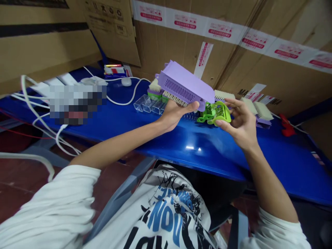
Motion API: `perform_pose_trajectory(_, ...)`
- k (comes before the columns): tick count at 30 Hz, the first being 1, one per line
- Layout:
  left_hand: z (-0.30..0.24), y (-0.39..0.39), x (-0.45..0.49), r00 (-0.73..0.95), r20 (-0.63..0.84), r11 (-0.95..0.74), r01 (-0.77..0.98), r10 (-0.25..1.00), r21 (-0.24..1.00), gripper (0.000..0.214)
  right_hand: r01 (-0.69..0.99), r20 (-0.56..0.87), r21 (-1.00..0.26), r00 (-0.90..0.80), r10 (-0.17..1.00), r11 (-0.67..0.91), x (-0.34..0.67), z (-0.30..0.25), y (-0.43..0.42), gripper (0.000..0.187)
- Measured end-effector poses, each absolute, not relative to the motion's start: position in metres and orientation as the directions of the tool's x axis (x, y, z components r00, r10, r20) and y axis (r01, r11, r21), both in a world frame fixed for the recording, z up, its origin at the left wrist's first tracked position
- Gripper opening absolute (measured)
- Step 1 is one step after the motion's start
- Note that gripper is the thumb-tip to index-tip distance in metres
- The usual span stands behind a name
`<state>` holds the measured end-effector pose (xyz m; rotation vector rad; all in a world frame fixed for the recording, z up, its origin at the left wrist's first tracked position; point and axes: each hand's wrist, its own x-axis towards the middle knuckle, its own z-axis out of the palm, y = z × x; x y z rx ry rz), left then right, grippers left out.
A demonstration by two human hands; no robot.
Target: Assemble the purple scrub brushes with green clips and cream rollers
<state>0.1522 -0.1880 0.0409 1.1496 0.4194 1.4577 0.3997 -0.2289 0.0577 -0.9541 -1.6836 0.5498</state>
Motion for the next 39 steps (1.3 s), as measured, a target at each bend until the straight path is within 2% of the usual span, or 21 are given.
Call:
perform_pose_trajectory(4,0.032,-0.197,0.159,0.22,0.356,-0.228,-0.453,0.908,0.862,0.081,0.273,0.562,-0.771,-0.133,0.816,0.575,0.387,0.051,-0.231,0.084)
perform_pose_trajectory(7,0.028,-0.201,0.16,0.249,0.356,-0.229,-0.423,0.901,0.877,0.085,0.324,0.608,-0.725,-0.112,0.786,0.608,0.384,0.049,-0.233,0.082)
perform_pose_trajectory(10,0.028,-0.203,0.16,0.252,0.357,-0.236,-0.408,0.899,0.882,0.08,0.372,0.639,-0.677,-0.133,0.758,0.636,0.383,0.049,-0.233,0.084)
perform_pose_trajectory(13,0.03,-0.203,0.16,0.231,0.35,-0.245,-0.385,0.908,0.89,0.075,0.341,0.671,-0.654,-0.149,0.726,0.675,0.38,0.046,-0.233,0.082)
perform_pose_trajectory(23,0.03,-0.195,0.16,0.215,0.348,-0.229,-0.436,0.913,0.87,0.08,0.258,0.695,-0.657,-0.158,0.702,0.709,0.376,0.034,-0.229,0.087)
perform_pose_trajectory(29,0.028,-0.202,0.162,0.237,0.333,-0.206,-0.438,0.912,0.875,0.079,0.33,0.653,-0.667,-0.172,0.737,0.668,0.379,0.037,-0.232,0.09)
perform_pose_trajectory(39,0.022,-0.213,0.168,0.333,0.291,-0.125,-0.44,0.897,0.889,0.084,0.469,0.639,-0.596,-0.214,0.738,0.652,0.374,0.032,-0.235,0.098)
